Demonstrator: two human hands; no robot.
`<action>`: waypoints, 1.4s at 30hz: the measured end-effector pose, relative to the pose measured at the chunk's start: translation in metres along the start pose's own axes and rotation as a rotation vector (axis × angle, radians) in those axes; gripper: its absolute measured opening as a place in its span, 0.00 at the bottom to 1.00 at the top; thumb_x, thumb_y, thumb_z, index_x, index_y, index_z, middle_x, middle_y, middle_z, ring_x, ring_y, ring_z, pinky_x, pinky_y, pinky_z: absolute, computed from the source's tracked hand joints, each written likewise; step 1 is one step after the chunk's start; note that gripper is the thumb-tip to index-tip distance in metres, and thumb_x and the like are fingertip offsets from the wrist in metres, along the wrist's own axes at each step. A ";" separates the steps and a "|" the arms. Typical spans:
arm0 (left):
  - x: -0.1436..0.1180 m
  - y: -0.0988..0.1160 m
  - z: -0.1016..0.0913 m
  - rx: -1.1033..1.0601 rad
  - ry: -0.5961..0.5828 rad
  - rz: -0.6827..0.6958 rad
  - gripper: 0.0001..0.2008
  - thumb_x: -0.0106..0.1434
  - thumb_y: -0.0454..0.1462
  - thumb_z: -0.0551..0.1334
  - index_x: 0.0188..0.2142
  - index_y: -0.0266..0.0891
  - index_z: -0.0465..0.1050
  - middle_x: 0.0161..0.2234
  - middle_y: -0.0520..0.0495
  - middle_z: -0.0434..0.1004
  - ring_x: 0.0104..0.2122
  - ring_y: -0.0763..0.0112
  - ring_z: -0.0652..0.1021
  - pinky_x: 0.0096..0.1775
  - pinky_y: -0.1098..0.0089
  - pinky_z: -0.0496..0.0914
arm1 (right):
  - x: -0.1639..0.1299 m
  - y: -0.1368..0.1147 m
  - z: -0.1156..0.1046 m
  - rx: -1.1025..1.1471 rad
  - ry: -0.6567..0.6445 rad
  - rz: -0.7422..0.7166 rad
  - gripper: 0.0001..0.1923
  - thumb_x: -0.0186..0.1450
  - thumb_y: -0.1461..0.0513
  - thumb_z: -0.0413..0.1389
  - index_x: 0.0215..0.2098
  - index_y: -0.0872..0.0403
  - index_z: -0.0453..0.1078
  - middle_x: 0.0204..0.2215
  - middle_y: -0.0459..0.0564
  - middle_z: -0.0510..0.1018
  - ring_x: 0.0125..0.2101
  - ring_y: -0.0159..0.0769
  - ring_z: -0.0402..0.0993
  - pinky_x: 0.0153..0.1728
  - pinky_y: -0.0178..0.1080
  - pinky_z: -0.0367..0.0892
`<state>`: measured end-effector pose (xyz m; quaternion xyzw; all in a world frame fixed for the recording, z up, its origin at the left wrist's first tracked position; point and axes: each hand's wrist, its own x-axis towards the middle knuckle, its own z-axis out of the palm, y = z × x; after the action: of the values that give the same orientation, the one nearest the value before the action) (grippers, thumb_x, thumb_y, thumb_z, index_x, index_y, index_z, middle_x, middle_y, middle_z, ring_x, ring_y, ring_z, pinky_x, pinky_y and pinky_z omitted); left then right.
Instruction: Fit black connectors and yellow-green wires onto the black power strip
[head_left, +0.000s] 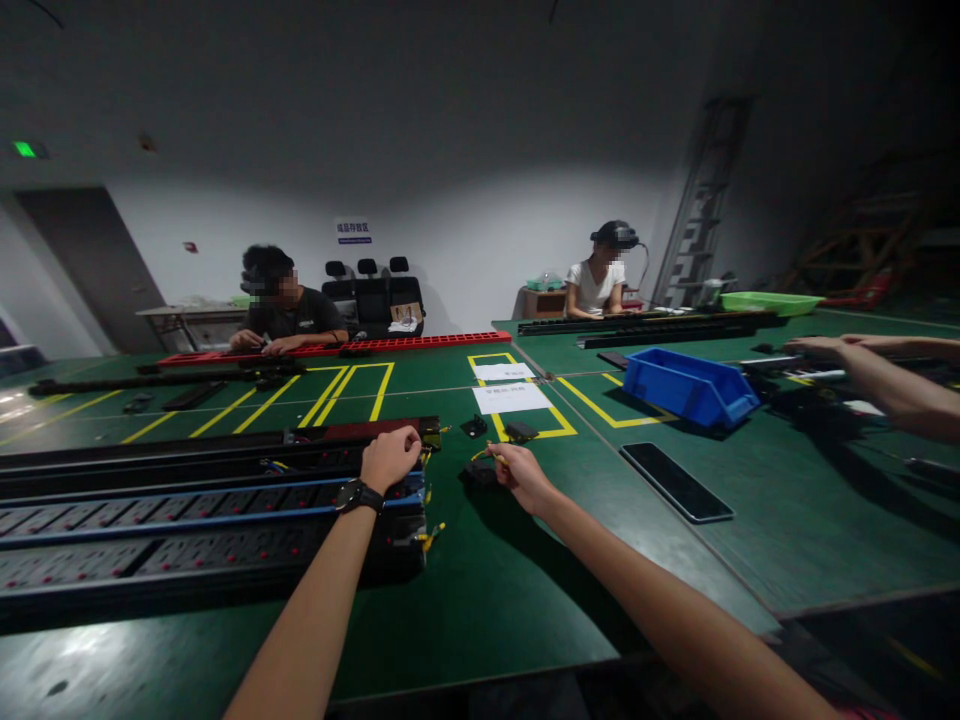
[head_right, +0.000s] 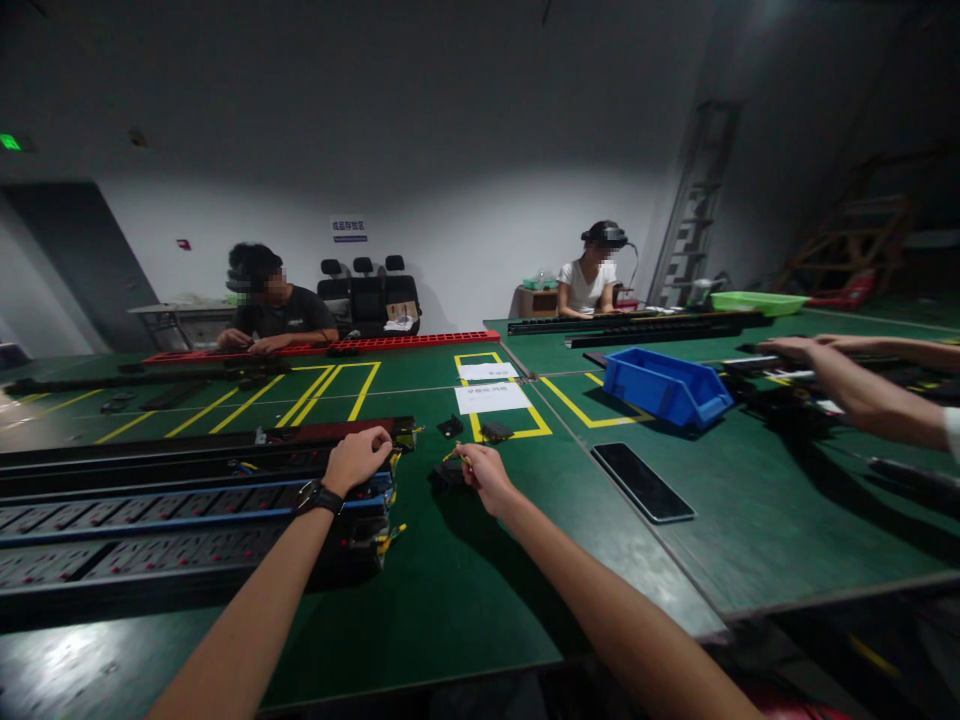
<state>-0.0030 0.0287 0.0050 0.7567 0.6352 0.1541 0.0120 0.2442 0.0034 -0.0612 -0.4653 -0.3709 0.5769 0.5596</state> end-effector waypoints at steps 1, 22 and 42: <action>0.000 0.000 0.000 0.006 0.000 0.000 0.12 0.67 0.44 0.57 0.42 0.49 0.79 0.41 0.46 0.85 0.43 0.57 0.82 0.43 0.65 0.71 | 0.000 0.000 0.000 -0.001 -0.004 0.001 0.12 0.54 0.55 0.65 0.29 0.53 0.71 0.15 0.38 0.62 0.16 0.25 0.54 0.19 0.33 0.45; -0.004 0.013 0.001 0.168 0.025 0.013 0.22 0.65 0.57 0.57 0.42 0.43 0.75 0.38 0.40 0.84 0.41 0.52 0.82 0.43 0.62 0.71 | 0.002 0.003 0.001 -0.038 -0.029 -0.032 0.14 0.53 0.53 0.65 0.28 0.54 0.72 0.14 0.38 0.61 0.16 0.26 0.53 0.19 0.32 0.47; -0.003 0.006 0.002 -0.100 0.026 0.141 0.08 0.62 0.45 0.63 0.38 0.46 0.75 0.38 0.52 0.84 0.39 0.64 0.82 0.38 0.70 0.69 | -0.002 0.002 0.000 -0.060 -0.047 -0.041 0.16 0.53 0.51 0.66 0.28 0.54 0.72 0.15 0.38 0.61 0.17 0.25 0.52 0.19 0.33 0.45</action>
<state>0.0025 0.0245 0.0040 0.7958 0.5721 0.1959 0.0306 0.2430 0.0015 -0.0625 -0.4605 -0.4103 0.5647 0.5484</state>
